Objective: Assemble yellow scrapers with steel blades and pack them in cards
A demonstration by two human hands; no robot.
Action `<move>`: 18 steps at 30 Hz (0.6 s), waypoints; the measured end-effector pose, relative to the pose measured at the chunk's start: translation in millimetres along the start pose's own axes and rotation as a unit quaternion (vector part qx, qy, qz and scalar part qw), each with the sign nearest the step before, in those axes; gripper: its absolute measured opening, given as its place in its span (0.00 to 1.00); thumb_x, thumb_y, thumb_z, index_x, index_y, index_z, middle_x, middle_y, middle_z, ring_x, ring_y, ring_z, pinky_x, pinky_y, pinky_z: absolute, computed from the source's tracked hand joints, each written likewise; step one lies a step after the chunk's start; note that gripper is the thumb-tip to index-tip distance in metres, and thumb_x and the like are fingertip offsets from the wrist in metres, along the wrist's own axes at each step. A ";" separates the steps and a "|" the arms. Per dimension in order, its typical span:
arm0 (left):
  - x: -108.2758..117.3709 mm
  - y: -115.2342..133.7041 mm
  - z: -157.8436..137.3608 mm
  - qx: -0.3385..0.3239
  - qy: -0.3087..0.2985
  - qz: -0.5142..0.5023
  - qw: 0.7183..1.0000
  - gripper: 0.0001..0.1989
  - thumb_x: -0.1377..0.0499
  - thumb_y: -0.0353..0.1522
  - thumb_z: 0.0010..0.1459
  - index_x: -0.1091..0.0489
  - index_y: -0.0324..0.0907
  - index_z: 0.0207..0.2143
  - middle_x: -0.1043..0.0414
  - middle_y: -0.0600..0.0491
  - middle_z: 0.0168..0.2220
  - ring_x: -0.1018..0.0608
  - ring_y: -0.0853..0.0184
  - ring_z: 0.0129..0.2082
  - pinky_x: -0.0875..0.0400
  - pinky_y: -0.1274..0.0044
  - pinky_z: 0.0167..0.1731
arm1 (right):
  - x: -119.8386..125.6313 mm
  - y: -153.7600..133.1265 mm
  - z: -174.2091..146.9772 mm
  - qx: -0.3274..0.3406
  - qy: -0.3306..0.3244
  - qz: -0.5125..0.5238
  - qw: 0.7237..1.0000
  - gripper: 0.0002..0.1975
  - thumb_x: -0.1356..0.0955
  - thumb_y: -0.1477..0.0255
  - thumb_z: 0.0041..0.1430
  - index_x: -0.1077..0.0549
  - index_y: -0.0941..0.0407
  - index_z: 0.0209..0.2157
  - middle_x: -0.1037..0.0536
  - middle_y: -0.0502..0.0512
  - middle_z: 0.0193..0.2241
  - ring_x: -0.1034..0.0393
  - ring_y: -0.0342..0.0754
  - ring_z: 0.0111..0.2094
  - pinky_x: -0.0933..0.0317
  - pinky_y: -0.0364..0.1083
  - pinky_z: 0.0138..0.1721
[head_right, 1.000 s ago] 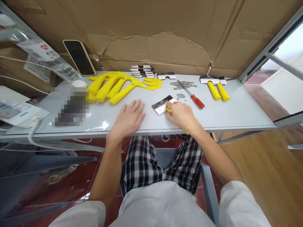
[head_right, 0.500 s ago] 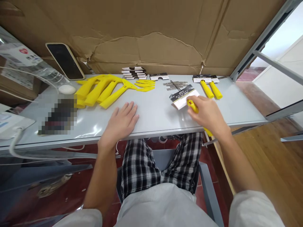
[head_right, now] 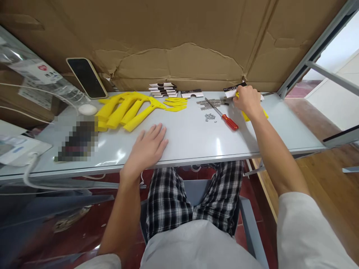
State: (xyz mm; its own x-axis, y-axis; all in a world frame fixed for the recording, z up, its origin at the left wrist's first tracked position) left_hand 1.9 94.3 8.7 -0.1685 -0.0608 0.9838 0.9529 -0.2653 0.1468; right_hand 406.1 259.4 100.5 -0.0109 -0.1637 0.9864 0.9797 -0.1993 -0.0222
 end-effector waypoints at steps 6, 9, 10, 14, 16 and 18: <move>1.2 1.2 -0.6 0.007 -0.011 0.012 1.000 0.35 0.60 0.42 0.84 0.40 0.38 0.83 0.49 0.43 0.87 0.44 0.47 0.87 0.49 0.46 0.84 | -10.6 8.0 19.9 -0.014 -0.035 0.000 0.999 0.28 0.33 0.67 0.73 0.22 0.68 0.68 0.27 0.80 0.64 0.30 0.61 0.66 0.38 0.61 0.65; 1.4 1.5 -0.7 0.007 -0.011 0.009 1.000 0.35 0.59 0.42 0.83 0.40 0.38 0.83 0.49 0.43 0.86 0.44 0.47 0.87 0.48 0.46 0.84 | -17.4 9.3 15.6 -0.019 -0.040 0.001 0.999 0.29 0.34 0.66 0.75 0.23 0.70 0.68 0.27 0.79 0.63 0.29 0.63 0.68 0.38 0.62 0.66; 1.7 1.6 -0.7 0.007 -0.010 0.008 1.000 0.35 0.59 0.42 0.83 0.40 0.38 0.83 0.49 0.43 0.86 0.44 0.46 0.87 0.48 0.46 0.84 | -18.4 8.7 13.6 -0.019 -0.037 0.002 0.999 0.30 0.34 0.65 0.76 0.24 0.72 0.69 0.27 0.80 0.63 0.29 0.65 0.69 0.39 0.62 0.66; 1.5 1.6 -0.4 0.006 -0.011 0.006 1.000 0.35 0.59 0.41 0.84 0.41 0.35 0.83 0.49 0.42 0.86 0.45 0.45 0.87 0.49 0.45 0.84 | -19.4 4.4 9.4 -0.020 -0.024 0.008 0.999 0.33 0.35 0.65 0.76 0.27 0.79 0.68 0.27 0.83 0.63 0.30 0.71 0.70 0.38 0.63 0.66; 1.4 1.4 -0.2 0.005 -0.010 0.005 1.000 0.35 0.59 0.41 0.84 0.41 0.35 0.83 0.49 0.42 0.86 0.45 0.45 0.87 0.49 0.45 0.84 | -17.1 3.3 9.1 -0.025 -0.022 0.011 0.999 0.35 0.35 0.64 0.76 0.27 0.80 0.68 0.27 0.84 0.63 0.30 0.71 0.70 0.38 0.63 0.66; 1.3 1.0 0.0 0.006 -0.008 0.004 1.000 0.35 0.58 0.41 0.83 0.40 0.35 0.83 0.48 0.42 0.86 0.44 0.45 0.87 0.48 0.45 0.84 | -8.7 3.6 4.4 -0.024 -0.014 0.013 1.000 0.37 0.36 0.60 0.76 0.27 0.79 0.69 0.27 0.83 0.64 0.30 0.72 0.71 0.38 0.63 0.66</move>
State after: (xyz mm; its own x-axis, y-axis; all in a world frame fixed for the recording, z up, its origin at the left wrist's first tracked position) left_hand 2.7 94.0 10.1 -0.1565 -0.0467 0.9866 0.9570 -0.2541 0.1397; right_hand 410.5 264.3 92.5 0.0207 -0.1434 0.9894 0.9690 -0.2407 -0.0552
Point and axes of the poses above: each hand's wrist, its own z-axis towards the middle knuckle, its own x-axis out of the back of the hand, y = z × x, the point moved 9 cm from there along z, towards the middle knuckle
